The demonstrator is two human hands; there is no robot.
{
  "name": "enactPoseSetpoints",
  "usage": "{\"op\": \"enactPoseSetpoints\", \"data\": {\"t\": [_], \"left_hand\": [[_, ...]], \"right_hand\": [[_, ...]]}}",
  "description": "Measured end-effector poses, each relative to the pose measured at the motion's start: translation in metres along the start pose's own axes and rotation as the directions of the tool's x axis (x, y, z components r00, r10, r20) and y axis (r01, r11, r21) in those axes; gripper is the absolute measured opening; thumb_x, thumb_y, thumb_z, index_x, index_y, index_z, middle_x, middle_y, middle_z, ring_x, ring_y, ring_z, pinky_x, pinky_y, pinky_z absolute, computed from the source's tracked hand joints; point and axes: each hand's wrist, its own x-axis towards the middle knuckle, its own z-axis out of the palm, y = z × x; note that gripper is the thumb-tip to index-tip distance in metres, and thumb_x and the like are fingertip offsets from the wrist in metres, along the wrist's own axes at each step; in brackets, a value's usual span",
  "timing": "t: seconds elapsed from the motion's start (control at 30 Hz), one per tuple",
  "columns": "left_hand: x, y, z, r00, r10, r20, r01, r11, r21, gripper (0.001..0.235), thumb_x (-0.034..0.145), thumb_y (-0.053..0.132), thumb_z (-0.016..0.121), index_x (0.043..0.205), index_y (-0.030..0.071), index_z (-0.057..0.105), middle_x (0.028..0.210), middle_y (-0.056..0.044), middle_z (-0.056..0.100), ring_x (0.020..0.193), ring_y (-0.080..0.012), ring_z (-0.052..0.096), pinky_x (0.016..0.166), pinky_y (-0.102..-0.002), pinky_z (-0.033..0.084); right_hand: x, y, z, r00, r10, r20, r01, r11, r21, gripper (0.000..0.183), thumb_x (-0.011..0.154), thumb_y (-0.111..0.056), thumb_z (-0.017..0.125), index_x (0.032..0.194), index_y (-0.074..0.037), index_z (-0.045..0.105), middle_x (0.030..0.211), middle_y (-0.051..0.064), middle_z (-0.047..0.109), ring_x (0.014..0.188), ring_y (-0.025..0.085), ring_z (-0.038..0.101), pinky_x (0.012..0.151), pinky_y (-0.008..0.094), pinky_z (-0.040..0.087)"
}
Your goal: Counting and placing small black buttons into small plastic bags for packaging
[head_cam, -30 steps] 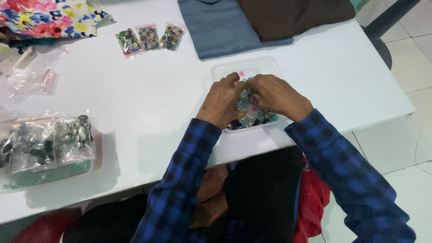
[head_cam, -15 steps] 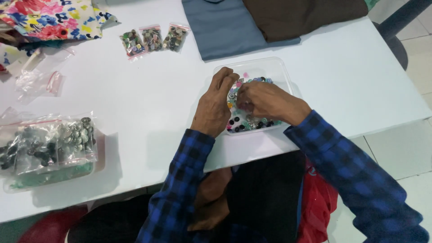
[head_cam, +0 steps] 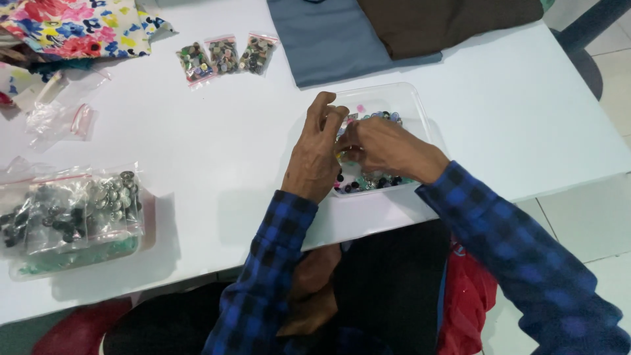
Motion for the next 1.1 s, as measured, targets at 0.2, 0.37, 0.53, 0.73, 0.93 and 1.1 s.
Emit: {"op": "enactPoseSetpoints", "data": {"t": [0.2,0.37,0.53,0.73,0.93,1.1], "left_hand": [[0.002,0.005,-0.007,0.999,-0.025,0.040,0.025,1.000,0.000,0.067,0.079,-0.019,0.069,0.136,0.006,0.044,0.150,-0.022,0.030,0.135,-0.0409,0.053,0.116,-0.047,0.050],[-0.001,-0.022,0.016,0.993,0.071,0.095,-0.095,0.955,0.280,0.068,0.081,-0.005,0.077,0.139,0.012,0.046,0.137,-0.013,0.048,0.129,-0.0327,0.055,0.114,-0.050,0.041],[0.001,-0.021,0.014,0.990,-0.013,0.137,-0.036,0.935,0.352,0.081,0.073,0.010,0.088,0.141,0.017,0.043,0.141,-0.010,0.048,0.119,-0.0293,0.060,0.112,-0.055,0.037],[0.000,-0.007,0.002,0.994,-0.007,0.110,-0.038,0.916,0.399,0.066,0.082,0.000,0.077,0.138,0.013,0.044,0.132,-0.013,0.055,0.107,-0.0265,0.070,0.113,-0.049,0.032],[0.015,0.009,-0.001,0.965,0.000,0.261,-0.152,0.813,0.563,0.040,0.074,0.005,0.079,0.110,0.016,0.065,0.089,-0.004,0.074,0.098,-0.0243,0.071,0.111,-0.061,0.022],[0.021,0.015,0.015,0.891,-0.163,0.423,-0.169,0.745,0.645,0.019,0.083,0.006,0.067,0.097,0.013,0.078,0.084,-0.010,0.077,0.095,-0.0328,0.071,0.113,-0.077,0.003]], "right_hand": [[0.014,0.000,0.012,0.999,0.039,0.011,-0.039,0.999,0.027,0.015,0.096,-0.012,0.065,0.105,-0.003,0.073,0.078,0.012,0.071,0.066,0.027,0.072,0.058,0.033,0.058],[0.010,0.008,0.011,0.993,-0.058,-0.104,0.057,0.998,-0.011,0.023,0.091,-0.015,0.066,0.077,0.003,0.068,0.067,0.019,0.065,0.060,0.036,0.066,0.053,0.046,0.050],[0.009,0.006,0.014,0.990,-0.077,-0.118,0.088,0.992,0.094,0.027,0.091,-0.020,0.070,0.070,-0.003,0.065,0.060,0.014,0.063,0.056,0.032,0.063,0.054,0.040,0.050],[0.007,-0.002,0.011,0.990,-0.104,-0.095,0.101,0.994,-0.029,0.017,0.080,-0.012,0.065,0.069,0.001,0.065,0.063,0.021,0.065,0.062,0.040,0.065,0.054,0.050,0.050],[-0.008,0.020,0.007,0.999,-0.001,-0.046,-0.007,0.987,-0.161,0.007,0.078,-0.008,0.065,0.079,-0.001,0.063,0.069,0.017,0.067,0.068,0.041,0.068,0.057,0.050,0.053],[-0.010,0.020,-0.003,0.991,0.085,-0.100,-0.088,0.996,-0.032,0.023,0.088,-0.010,0.061,0.108,-0.004,0.070,0.102,0.018,0.070,0.093,0.044,0.070,0.076,0.056,0.056]]}}
